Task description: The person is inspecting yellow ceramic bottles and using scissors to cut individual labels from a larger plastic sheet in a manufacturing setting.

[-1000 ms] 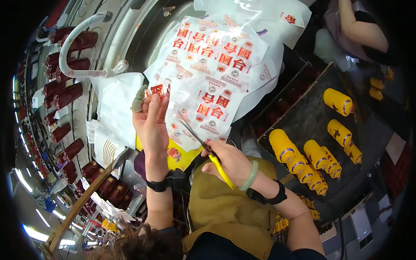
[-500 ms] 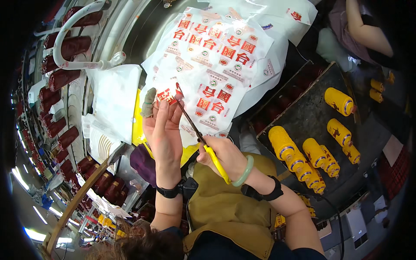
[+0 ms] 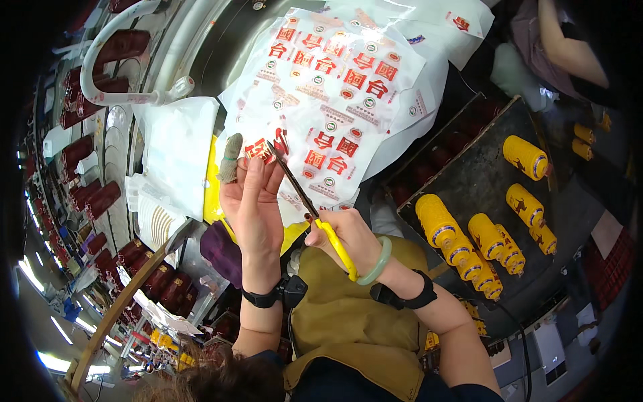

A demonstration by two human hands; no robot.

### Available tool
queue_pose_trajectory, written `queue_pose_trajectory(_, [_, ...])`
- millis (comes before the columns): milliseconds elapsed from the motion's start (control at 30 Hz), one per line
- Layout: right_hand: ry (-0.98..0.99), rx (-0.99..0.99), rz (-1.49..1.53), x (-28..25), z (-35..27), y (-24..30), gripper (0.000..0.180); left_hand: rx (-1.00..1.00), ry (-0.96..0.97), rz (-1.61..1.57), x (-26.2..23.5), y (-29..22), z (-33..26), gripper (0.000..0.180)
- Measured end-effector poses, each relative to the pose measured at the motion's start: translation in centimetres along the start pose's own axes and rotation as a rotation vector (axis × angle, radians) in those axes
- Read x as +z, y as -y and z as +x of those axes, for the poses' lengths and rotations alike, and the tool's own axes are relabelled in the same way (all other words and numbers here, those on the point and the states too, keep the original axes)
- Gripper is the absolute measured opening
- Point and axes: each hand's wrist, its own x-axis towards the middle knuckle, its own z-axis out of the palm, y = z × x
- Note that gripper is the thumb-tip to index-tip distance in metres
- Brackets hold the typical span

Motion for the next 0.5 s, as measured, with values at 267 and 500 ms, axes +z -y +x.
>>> queue_pose_trajectory(267, [0.056, -0.010, 0.141, 0.3, -0.2, -0.7, 0.066, 0.014, -0.020, 0.004, 0.0, 0.4, -0.3, 0.052])
queue_pose_trajectory(500, [0.014, 0.066, 0.123, 0.4, -0.1, 0.0, 0.080, 0.067, 0.023, 0.035, -0.5, 1.1, -0.5, 0.049])
